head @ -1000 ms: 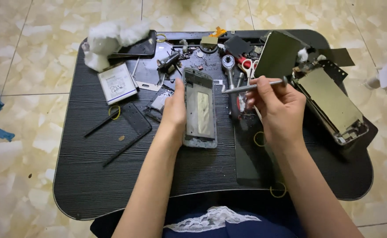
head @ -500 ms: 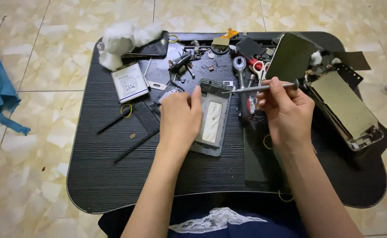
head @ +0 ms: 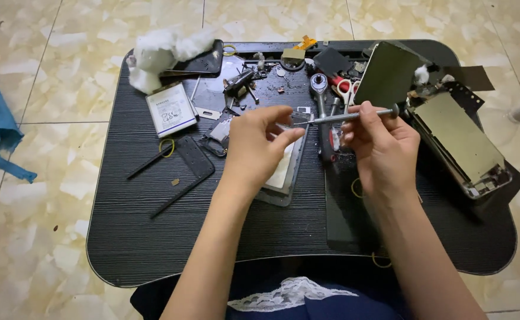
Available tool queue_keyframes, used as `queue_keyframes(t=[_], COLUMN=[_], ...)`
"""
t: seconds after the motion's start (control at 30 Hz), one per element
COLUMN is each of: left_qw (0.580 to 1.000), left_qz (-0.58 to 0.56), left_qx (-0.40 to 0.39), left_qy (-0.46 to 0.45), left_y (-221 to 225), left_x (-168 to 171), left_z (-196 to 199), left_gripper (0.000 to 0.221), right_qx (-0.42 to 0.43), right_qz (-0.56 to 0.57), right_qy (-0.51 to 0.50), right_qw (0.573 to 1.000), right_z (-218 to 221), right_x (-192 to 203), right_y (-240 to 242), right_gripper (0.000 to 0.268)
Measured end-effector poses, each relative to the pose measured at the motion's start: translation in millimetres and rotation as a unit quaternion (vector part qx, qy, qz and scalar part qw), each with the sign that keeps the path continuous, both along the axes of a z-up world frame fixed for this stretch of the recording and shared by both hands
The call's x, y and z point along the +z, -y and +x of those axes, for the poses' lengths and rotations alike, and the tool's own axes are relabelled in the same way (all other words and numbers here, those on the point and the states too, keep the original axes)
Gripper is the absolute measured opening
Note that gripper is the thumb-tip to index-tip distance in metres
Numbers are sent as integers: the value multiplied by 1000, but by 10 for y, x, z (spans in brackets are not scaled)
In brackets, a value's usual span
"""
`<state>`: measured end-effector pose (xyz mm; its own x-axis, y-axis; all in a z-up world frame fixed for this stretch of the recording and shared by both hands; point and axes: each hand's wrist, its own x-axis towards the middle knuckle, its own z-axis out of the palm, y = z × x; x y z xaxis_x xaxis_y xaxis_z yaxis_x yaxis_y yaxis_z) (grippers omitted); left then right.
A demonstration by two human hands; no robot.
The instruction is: Using a precision tool to manipulate and repair the internal chassis of a mobile phone.
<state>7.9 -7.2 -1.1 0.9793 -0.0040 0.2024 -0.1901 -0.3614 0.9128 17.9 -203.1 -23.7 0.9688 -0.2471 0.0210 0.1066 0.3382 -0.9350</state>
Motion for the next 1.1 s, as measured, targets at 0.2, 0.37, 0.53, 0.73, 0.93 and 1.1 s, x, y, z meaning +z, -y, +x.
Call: queue_keyframes(t=[0.2, 0.37, 0.53, 0.73, 0.93, 1.1], left_qw=[1000, 1000, 1000, 998, 977, 916], left_qz=[22, 3, 6, 46, 155, 312], left_qx=[-11, -23, -11, 39, 133, 229], left_qy=[9, 10, 13, 34, 64, 106], left_y=[-34, -17, -29, -242, -643, -928], left_x=[-112, -75, -43, -54, -94, -161], left_z=[11, 3, -34, -14, 264, 618], left_gripper=[26, 19, 11, 6, 12, 17], right_qx=[6, 6, 4, -11, -7, 0], right_qz=[-2, -11, -4, 9, -16, -73], right_qy=[6, 6, 3, -5, 5, 10], right_qw=[1000, 1000, 1000, 1000, 1000, 997], right_z=[-25, -41, -32, -20, 85, 137], right_x=[-15, -20, -14, 8, 29, 28], right_y=[-29, -36, -69, -160, -335, -527], right_gripper=[19, 18, 18, 14, 12, 12])
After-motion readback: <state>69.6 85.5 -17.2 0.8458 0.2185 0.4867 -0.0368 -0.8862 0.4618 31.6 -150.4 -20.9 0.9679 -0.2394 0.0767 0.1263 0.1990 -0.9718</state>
